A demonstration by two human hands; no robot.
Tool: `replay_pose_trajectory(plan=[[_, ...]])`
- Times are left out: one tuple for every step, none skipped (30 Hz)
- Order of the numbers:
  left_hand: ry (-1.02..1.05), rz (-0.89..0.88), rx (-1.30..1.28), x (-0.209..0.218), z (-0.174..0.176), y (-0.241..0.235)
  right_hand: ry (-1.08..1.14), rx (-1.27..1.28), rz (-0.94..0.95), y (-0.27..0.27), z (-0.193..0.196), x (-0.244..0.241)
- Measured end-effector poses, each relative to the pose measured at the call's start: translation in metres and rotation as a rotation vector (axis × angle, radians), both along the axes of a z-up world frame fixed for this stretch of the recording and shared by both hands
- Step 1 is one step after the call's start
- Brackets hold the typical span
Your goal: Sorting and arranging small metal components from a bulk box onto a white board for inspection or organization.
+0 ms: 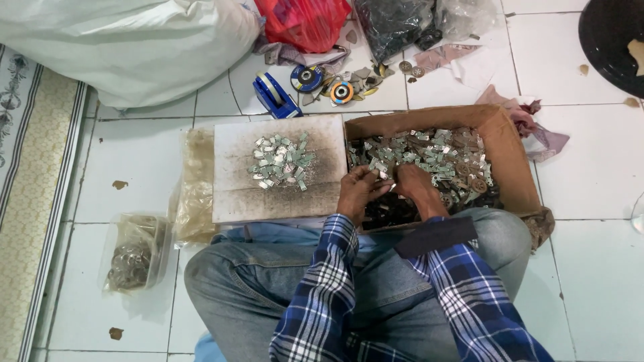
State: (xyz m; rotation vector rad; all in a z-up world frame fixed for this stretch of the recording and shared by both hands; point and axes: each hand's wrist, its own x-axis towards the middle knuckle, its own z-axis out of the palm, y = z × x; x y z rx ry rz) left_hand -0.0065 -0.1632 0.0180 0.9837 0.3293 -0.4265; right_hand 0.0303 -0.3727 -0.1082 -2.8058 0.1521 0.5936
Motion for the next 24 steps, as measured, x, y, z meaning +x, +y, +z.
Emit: replay_pose_trajectory(plan=[[0.003,-0.001,0.000,-0.003,0.000,0.000,0.003,0.000,-0.001,0.004,0.006,-0.002],[0.003,0.001,-0.028,-0.004,0.001,0.000,0.010,0.031,-0.020,0.008,0.013,-0.003],[0.003,0.004,-0.056,-0.006,0.001,0.000,0.017,0.063,-0.038,0.011,0.019,-0.004],[0.007,0.002,-0.056,-0.006,0.001,0.001,0.020,0.063,-0.040,0.014,0.032,-0.007],[-0.014,-0.011,-0.055,-0.006,0.000,0.003,0.037,0.102,-0.041,0.017,0.045,-0.009],[-0.034,-0.021,-0.053,-0.006,-0.001,0.005,0.054,0.141,-0.039,0.020,0.059,-0.011],[-0.031,-0.019,-0.053,-0.007,-0.002,0.005,0.057,0.141,-0.038,0.022,0.071,-0.014],[-0.038,-0.020,-0.054,-0.007,-0.004,0.005,0.020,0.224,-0.090,0.024,0.083,-0.015],[-0.045,-0.020,-0.056,-0.007,-0.005,0.005,-0.017,0.306,-0.143,0.026,0.095,-0.016],[-0.043,-0.021,-0.055,-0.007,-0.007,0.005,-0.015,0.306,-0.144,0.024,0.094,-0.015],[-0.050,-0.014,-0.051,-0.007,-0.010,0.005,-0.037,0.341,-0.174,0.022,0.092,-0.013],[-0.059,-0.007,-0.048,-0.005,-0.011,0.004,-0.062,0.374,-0.204,0.018,0.091,-0.011],[-0.058,-0.008,-0.050,-0.005,-0.010,0.003,-0.062,0.373,-0.205,0.016,0.094,-0.013],[-0.044,0.011,-0.050,-0.005,-0.008,0.003,-0.075,0.389,-0.201,0.015,0.097,-0.016],[-0.030,0.029,-0.050,-0.005,-0.007,0.003,-0.088,0.405,-0.198,0.013,0.100,-0.018],[-0.030,0.030,-0.050,-0.005,-0.011,0.002,-0.088,0.405,-0.197,0.012,0.098,-0.019],[-0.031,0.029,-0.042,-0.005,-0.015,0.001,-0.070,0.481,-0.272,0.011,0.097,-0.019],[-0.034,0.029,-0.034,-0.004,-0.019,-0.001,-0.055,0.557,-0.344,0.010,0.097,-0.017],[-0.037,0.030,-0.035,-0.003,-0.021,-0.002,-0.058,0.557,-0.342,0.010,0.109,-0.021],[-0.042,0.038,-0.012,-0.004,-0.024,-0.003,-0.099,0.720,-0.399,0.010,0.122,-0.026],[-0.048,0.045,0.012,-0.004,-0.026,-0.005,-0.142,0.884,-0.456,0.010,0.134,-0.030],[-0.048,0.043,0.011,-0.004,-0.025,-0.005,-0.143,0.884,-0.458,0.012,0.148,-0.033],[-0.055,0.047,0.028,-0.005,-0.024,-0.006,-0.173,0.901,-0.470,0.014,0.163,-0.037],[-0.059,0.051,0.045,-0.007,-0.023,-0.007,-0.201,0.916,-0.483,0.017,0.177,-0.041]])
